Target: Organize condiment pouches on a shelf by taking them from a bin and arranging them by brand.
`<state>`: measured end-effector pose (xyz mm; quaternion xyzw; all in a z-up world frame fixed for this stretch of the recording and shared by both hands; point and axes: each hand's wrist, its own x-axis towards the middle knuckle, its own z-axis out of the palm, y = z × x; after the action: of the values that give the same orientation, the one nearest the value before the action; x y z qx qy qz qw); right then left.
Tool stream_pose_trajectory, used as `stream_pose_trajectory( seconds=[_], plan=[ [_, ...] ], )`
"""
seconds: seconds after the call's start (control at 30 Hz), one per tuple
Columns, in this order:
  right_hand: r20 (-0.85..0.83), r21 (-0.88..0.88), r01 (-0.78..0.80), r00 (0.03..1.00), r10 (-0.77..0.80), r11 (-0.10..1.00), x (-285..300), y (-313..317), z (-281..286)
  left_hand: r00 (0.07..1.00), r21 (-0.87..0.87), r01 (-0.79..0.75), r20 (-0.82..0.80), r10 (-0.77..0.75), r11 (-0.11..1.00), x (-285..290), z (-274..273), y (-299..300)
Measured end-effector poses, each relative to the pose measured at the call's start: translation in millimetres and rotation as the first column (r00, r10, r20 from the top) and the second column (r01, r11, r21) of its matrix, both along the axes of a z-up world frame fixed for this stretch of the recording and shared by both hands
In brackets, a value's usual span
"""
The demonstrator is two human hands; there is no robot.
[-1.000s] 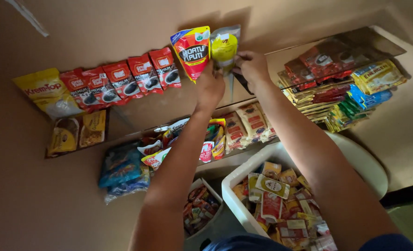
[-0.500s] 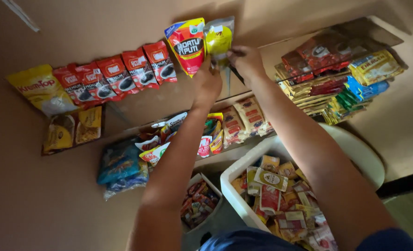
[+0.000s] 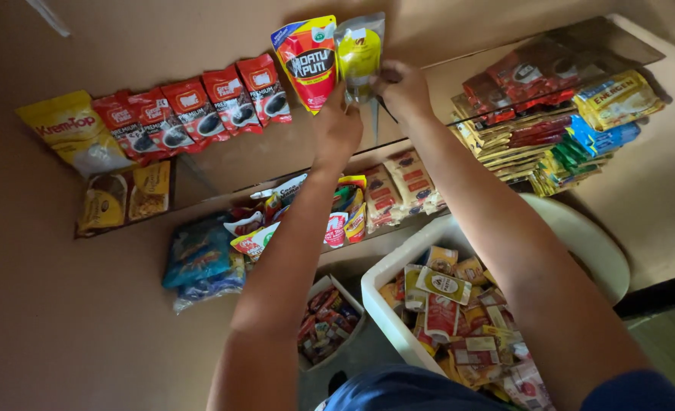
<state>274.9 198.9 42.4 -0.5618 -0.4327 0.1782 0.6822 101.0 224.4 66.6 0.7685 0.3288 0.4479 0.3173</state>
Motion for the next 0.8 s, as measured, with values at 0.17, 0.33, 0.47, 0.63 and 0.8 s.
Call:
stream_pose_trajectory(
  seconds=[0.17,0.33,0.47,0.63,0.8],
  plan=[
    [0.007,0.155,-0.039,0.999,0.038,0.987,9.0,9.3,-8.6,0.998,0.011,0.042,-0.050,-0.041,0.999,16.0,-12.6,20.3],
    [-0.180,0.013,0.025,0.983,-0.023,1.000,9.6,-9.5,-5.5,0.972,0.091,0.133,0.182,-0.148,0.987,32.9,-44.1,29.7],
    [-0.200,-0.005,-0.036,0.979,0.035,0.999,-8.4,-56.9,9.1,0.982,0.133,-0.028,0.187,0.003,0.991,1.8,-15.9,-15.1],
    [-0.236,0.004,-0.104,0.966,0.102,0.995,-72.9,-131.6,82.1,0.964,0.031,0.037,0.263,-0.044,0.999,-70.4,50.7,-62.3],
    [-0.138,0.080,-0.206,0.967,0.216,0.975,-127.6,-182.4,144.2,0.924,0.071,0.193,0.322,-0.206,0.979,-143.6,116.0,-98.7]
  ],
)
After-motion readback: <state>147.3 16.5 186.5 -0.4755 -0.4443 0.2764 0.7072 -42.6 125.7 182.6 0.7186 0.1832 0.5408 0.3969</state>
